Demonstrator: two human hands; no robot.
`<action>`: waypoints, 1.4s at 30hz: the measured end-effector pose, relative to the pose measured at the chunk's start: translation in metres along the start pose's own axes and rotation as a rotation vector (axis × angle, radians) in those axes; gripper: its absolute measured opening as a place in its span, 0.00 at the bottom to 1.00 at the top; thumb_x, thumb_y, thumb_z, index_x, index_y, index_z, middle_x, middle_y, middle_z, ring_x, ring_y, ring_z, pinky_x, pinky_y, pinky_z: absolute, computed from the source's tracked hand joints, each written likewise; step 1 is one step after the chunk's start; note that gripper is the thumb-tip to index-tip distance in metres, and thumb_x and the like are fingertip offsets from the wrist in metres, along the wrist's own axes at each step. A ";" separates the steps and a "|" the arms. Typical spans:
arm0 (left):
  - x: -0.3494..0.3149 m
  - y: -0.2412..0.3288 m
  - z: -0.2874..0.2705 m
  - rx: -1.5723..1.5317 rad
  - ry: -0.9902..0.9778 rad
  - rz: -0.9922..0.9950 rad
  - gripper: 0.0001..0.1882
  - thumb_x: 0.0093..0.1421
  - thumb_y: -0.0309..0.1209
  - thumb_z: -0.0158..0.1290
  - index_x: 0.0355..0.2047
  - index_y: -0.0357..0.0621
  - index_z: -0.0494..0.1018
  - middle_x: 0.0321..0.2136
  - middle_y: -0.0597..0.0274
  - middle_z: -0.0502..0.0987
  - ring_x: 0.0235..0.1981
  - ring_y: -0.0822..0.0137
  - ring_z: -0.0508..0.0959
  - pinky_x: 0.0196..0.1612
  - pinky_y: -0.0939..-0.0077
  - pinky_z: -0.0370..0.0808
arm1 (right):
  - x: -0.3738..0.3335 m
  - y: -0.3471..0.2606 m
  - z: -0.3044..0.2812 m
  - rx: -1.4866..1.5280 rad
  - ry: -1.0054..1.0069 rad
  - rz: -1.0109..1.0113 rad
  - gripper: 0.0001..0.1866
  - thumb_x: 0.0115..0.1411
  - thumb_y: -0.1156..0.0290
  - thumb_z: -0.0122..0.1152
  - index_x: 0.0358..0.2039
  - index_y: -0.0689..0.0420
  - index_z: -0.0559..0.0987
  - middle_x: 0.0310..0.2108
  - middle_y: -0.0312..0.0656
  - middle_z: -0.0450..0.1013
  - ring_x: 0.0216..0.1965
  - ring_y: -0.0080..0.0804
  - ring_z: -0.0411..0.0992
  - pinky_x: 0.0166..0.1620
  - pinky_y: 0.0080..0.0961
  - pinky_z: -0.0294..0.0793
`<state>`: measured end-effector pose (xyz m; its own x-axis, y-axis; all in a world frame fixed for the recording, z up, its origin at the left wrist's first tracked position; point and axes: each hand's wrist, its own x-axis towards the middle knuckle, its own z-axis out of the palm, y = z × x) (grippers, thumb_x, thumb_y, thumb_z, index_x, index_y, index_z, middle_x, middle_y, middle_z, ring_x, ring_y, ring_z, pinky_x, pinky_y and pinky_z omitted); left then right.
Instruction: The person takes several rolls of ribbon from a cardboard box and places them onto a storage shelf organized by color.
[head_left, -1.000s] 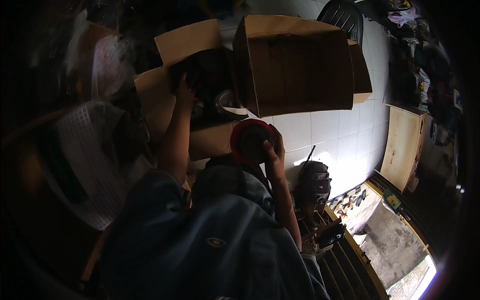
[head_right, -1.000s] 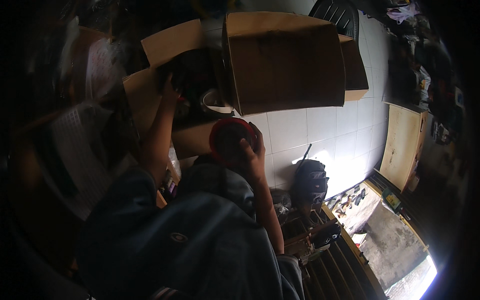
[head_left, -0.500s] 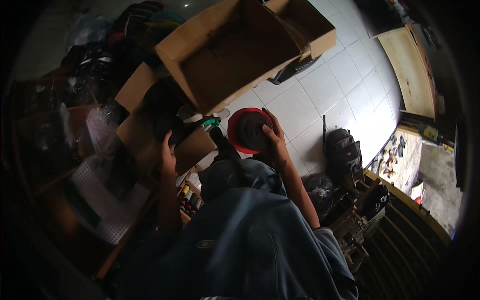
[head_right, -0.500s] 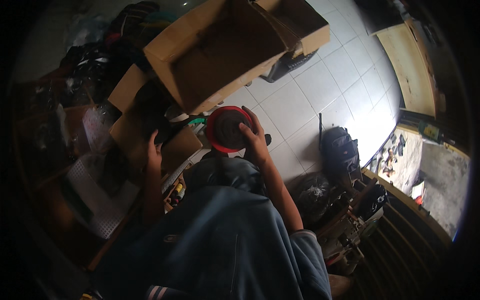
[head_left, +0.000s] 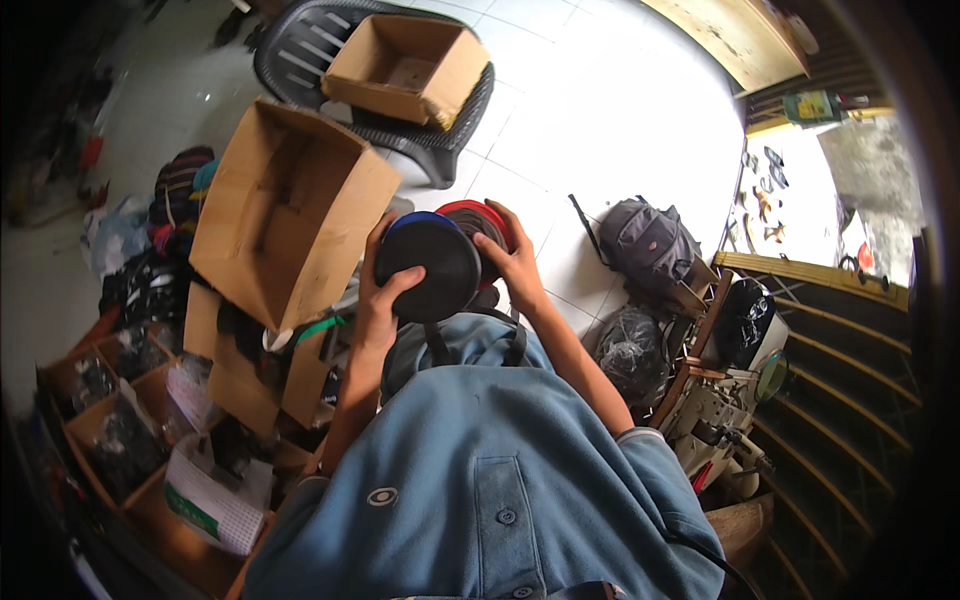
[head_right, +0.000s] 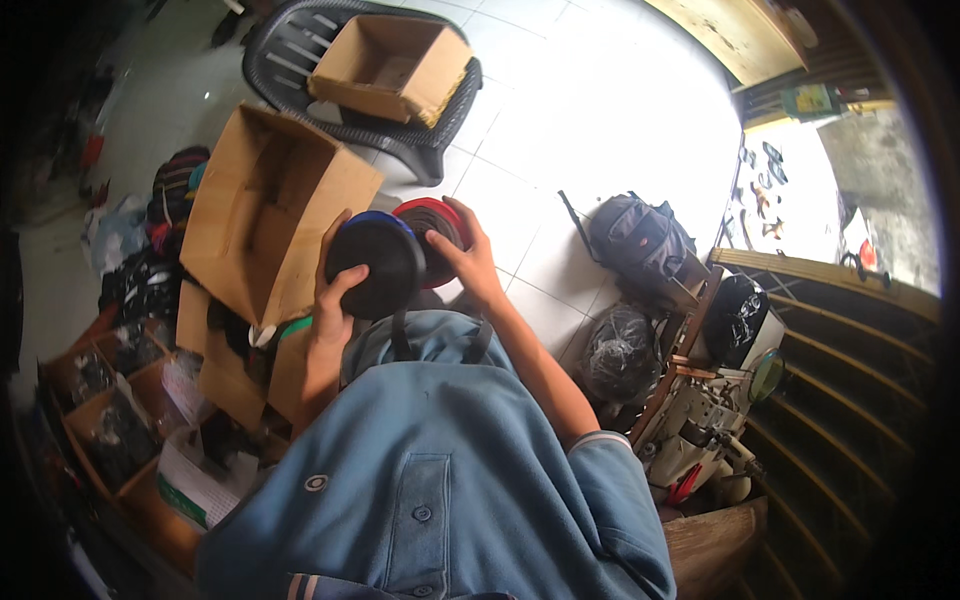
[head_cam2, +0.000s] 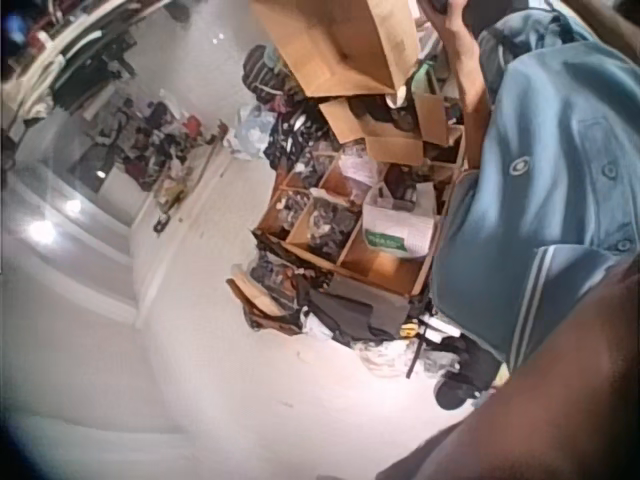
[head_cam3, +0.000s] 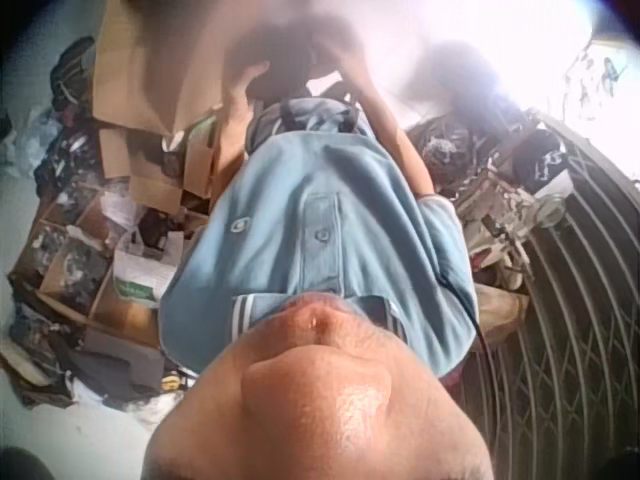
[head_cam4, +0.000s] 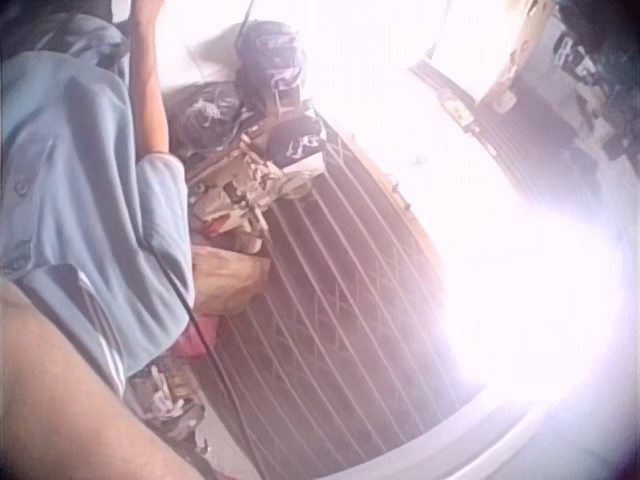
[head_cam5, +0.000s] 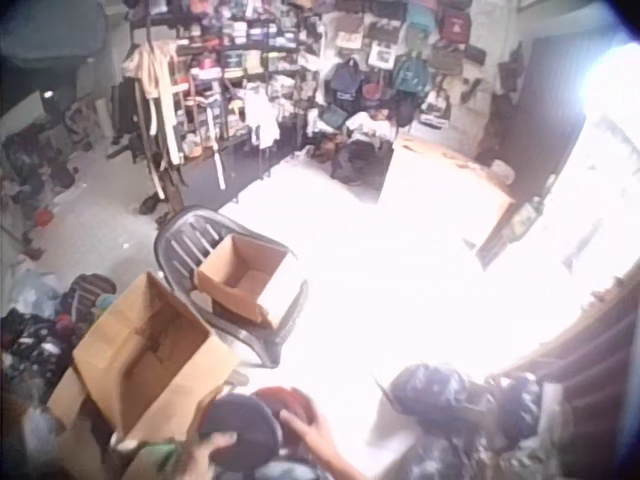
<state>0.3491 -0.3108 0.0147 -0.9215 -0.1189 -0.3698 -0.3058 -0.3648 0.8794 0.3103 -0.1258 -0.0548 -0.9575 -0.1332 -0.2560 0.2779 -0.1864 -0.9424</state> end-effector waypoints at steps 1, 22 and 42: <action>0.013 0.003 0.022 0.086 -0.036 0.084 0.37 0.45 0.31 0.59 0.57 0.39 0.62 0.48 0.54 0.70 0.49 0.63 0.71 0.54 0.71 0.68 | 0.005 -0.005 -0.005 0.012 0.046 -0.018 0.29 0.58 0.69 0.62 0.58 0.61 0.65 0.52 0.47 0.69 0.53 0.33 0.68 0.56 0.28 0.66; 0.301 0.064 0.277 0.336 -0.301 0.204 0.17 0.62 0.32 0.45 0.46 0.34 0.76 0.44 0.52 0.77 0.48 0.65 0.74 0.54 0.74 0.66 | 0.238 -0.127 -0.125 0.023 0.645 -0.338 0.23 0.68 0.61 0.44 0.57 0.63 0.67 0.52 0.49 0.69 0.53 0.34 0.68 0.56 0.28 0.66; 0.581 0.089 0.429 -0.022 -0.103 0.186 0.29 0.66 0.48 0.36 0.52 0.36 0.69 0.50 0.56 0.72 0.54 0.65 0.68 0.59 0.69 0.61 | 0.553 -0.264 -0.301 0.238 0.080 -0.164 0.40 0.63 0.37 0.37 0.58 0.62 0.63 0.56 0.50 0.63 0.58 0.39 0.61 0.60 0.34 0.60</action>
<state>-0.3165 -0.0162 0.0062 -0.9815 -0.0918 -0.1679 -0.1237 -0.3653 0.9226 -0.3162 0.1431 -0.0131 -0.9915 -0.0069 -0.1297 0.1204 -0.4235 -0.8979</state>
